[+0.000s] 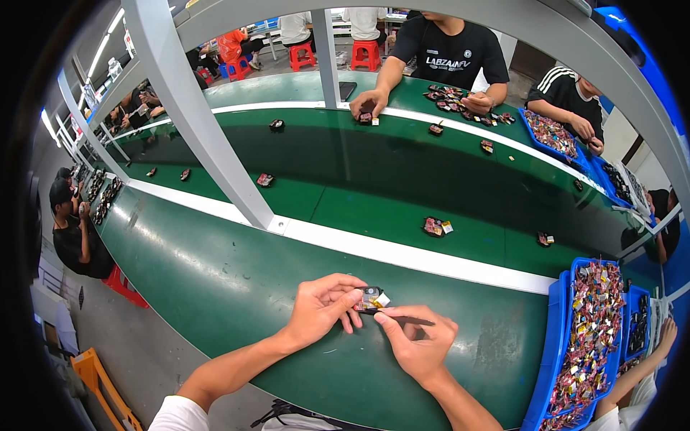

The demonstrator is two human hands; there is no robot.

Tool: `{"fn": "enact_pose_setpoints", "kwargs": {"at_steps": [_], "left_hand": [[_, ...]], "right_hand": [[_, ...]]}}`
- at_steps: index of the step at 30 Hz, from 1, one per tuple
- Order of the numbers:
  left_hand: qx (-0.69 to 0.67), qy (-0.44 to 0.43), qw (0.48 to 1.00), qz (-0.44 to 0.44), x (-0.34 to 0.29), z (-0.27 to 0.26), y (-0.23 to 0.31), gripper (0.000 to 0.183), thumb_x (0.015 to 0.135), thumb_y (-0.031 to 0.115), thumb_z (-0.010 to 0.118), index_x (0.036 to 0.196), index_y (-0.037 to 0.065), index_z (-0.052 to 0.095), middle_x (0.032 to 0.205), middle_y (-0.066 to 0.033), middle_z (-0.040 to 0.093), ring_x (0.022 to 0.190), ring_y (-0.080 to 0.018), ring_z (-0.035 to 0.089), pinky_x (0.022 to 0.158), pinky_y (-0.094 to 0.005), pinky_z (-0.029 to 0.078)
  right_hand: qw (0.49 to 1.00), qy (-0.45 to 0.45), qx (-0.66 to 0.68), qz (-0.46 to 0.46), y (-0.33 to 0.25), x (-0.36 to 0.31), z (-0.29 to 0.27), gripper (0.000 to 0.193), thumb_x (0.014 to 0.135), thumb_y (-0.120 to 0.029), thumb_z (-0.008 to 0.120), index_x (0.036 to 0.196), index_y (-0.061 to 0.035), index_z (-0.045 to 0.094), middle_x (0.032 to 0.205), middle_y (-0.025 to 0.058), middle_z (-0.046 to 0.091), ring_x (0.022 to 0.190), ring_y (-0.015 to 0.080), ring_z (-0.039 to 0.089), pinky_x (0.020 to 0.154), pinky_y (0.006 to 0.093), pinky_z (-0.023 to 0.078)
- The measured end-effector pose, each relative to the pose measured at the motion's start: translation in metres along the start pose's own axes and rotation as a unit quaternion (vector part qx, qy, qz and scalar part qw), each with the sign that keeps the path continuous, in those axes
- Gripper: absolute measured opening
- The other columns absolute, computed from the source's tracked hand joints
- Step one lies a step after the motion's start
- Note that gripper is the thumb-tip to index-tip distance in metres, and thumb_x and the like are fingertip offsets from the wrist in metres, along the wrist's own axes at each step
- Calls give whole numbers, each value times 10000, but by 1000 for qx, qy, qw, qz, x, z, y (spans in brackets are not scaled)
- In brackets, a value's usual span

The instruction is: Assemble small plastic and electronic components onto toy car chassis using hands and tweezers at a factory assembly line.

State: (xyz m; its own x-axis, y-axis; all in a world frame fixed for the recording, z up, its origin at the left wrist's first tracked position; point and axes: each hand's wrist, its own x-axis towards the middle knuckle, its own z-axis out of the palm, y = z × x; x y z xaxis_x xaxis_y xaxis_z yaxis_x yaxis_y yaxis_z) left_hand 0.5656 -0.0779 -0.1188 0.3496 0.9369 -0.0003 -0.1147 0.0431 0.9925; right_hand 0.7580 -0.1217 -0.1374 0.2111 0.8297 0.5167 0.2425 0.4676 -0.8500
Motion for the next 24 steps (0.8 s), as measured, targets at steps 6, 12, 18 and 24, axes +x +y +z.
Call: {"fn": "enact_pose_setpoints", "kwargs": {"at_steps": [6,12,18,24], "left_hand": [[-1,5,1000,-4,1,1,-2,221,1003,41,617,1167,-107,634,964,-170,723,659,-169,702,516,-261,557],[26,-1,1000,-3,2,-1,2,206,1006,34,610,1148,-110,645,922,-164,715,657,-185,708,518,-271,572],[33,5,999,1,3,-2,2,205,996,25,614,1143,-113,655,930,-162,727,650,-163,699,515,-262,555],[33,3,999,3,3,3,0,201,998,28,613,1136,-111,659,929,-157,726,642,-159,693,512,-261,550]], "right_hand": [[1000,-2,-1,-4,0,0,-2,133,774,-25,866,855,-44,762,649,12,694,433,13,421,428,207,277],[999,-25,-4,24,-2,2,-4,132,775,9,849,848,-15,741,708,31,703,471,8,445,446,195,296],[998,-43,20,33,-1,3,-7,150,776,32,841,867,7,725,856,78,743,527,8,494,472,182,346],[998,-61,8,6,1,3,-9,161,766,20,852,868,-10,731,883,93,764,516,13,497,467,182,353]]}}
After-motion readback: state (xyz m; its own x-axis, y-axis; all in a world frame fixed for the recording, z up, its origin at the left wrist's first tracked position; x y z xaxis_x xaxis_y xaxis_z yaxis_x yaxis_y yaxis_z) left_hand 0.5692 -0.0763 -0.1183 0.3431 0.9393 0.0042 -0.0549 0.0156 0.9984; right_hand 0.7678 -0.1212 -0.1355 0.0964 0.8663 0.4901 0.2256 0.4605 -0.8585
